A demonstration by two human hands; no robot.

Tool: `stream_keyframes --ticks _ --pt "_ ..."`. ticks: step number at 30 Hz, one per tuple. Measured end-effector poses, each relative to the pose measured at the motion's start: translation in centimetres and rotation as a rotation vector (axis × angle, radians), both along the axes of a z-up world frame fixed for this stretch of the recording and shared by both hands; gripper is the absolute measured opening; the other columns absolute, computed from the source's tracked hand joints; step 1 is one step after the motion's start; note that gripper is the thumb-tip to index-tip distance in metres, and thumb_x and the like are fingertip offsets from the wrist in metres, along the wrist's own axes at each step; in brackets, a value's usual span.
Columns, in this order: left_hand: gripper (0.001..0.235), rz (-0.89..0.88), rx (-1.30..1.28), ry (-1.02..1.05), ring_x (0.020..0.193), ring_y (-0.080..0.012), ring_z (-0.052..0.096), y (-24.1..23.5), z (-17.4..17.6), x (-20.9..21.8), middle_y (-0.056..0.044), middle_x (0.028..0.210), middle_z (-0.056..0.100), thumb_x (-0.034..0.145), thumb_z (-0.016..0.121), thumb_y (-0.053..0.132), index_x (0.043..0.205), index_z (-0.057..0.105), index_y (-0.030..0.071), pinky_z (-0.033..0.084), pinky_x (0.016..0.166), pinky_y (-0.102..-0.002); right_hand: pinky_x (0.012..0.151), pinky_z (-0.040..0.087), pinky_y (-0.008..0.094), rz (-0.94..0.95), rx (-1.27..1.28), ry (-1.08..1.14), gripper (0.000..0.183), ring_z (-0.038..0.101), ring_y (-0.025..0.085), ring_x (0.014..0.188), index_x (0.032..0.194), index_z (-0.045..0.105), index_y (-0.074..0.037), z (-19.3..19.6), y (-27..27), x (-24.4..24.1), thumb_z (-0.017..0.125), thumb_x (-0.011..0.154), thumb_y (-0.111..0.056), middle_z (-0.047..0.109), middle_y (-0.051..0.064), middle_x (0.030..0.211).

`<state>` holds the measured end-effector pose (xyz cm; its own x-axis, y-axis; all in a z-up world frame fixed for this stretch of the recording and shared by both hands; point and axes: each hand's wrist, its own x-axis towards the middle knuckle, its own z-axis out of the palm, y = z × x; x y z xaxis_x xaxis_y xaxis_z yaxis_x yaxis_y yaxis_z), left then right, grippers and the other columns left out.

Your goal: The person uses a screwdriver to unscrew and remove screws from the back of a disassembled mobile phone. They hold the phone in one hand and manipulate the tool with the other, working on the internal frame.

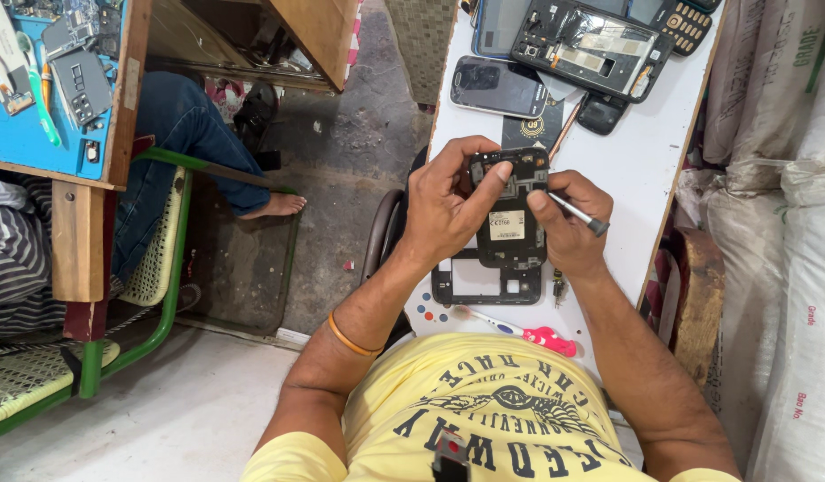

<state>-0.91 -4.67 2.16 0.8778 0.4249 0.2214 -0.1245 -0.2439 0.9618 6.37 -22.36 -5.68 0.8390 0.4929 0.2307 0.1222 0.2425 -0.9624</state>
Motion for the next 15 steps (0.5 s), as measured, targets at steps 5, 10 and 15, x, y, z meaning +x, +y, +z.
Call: stream_keyframes --ticks 5,10,15 --pt "0.026 -0.055 -0.131 0.015 0.065 0.0014 0.046 0.3 -0.8 0.2 0.004 0.079 0.062 0.100 0.076 0.013 0.122 0.069 0.001 0.036 0.054 -0.016 0.068 0.047 0.020 -0.017 0.013 0.084 0.028 0.058 0.004 0.076 0.102 0.066 0.002 0.3 0.1 0.0 0.069 0.106 -0.025 0.069 0.003 0.088" --pt "0.042 -0.191 -0.493 -0.002 0.073 -0.0022 0.064 1.0 -2.2 0.0 0.001 0.095 0.069 0.098 0.071 0.016 0.136 0.058 0.004 0.056 0.060 -0.017 0.067 0.049 0.020 -0.051 0.105 0.186 0.027 0.059 0.005 0.074 0.100 0.065 0.001 0.7 0.4 0.1 0.067 0.108 -0.024 0.068 0.003 0.087" --pt "0.038 -0.300 -0.430 0.113 0.083 -0.0034 0.062 0.0 -4.3 -1.4 -0.002 0.105 0.067 0.095 0.075 0.010 0.129 0.060 -0.001 0.057 0.070 -0.020 0.074 0.053 0.022 -0.120 0.244 0.283 0.025 0.062 0.007 0.080 0.103 0.063 0.001 0.6 0.9 0.3 0.068 0.108 -0.023 0.069 0.004 0.093"
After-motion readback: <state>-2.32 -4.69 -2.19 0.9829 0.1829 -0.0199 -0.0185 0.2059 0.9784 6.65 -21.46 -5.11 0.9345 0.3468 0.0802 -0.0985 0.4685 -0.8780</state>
